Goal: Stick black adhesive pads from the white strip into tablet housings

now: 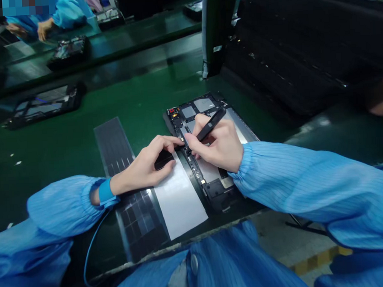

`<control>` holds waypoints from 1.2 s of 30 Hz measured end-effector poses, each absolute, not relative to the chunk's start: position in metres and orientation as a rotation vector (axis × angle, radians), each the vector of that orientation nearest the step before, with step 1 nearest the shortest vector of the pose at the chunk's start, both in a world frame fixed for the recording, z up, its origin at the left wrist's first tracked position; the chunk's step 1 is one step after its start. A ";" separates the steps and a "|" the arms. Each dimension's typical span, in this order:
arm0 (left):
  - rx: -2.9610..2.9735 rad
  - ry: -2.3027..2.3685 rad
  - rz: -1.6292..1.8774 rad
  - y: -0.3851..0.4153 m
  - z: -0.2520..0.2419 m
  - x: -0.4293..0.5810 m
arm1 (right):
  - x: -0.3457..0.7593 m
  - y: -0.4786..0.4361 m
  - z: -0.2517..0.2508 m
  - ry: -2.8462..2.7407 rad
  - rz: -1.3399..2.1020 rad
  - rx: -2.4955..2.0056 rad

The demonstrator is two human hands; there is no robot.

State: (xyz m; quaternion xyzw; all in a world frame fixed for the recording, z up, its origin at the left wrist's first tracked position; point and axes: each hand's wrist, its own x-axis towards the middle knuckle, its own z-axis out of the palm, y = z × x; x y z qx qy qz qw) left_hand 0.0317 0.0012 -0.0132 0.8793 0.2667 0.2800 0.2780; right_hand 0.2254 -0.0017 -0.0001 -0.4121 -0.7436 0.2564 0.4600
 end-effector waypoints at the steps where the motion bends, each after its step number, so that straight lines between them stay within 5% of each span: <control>1: 2.362 0.709 0.753 0.001 -0.013 0.031 | 0.226 -0.001 0.000 -1.844 0.609 -0.996; 18: 2.610 0.580 0.432 0.003 0.010 0.029 | 0.223 -0.009 0.025 -1.708 0.430 -0.842; 22: 2.453 0.962 0.338 0.021 0.035 -0.006 | 0.197 -0.014 0.036 -2.148 0.758 -0.847; 28: 2.193 1.054 -0.437 0.032 0.038 -0.042 | 0.139 -0.009 0.018 -2.328 1.280 -0.751; 36: 2.116 0.907 -0.261 0.029 0.033 -0.057 | 0.109 -0.004 -0.003 -2.099 1.218 -0.685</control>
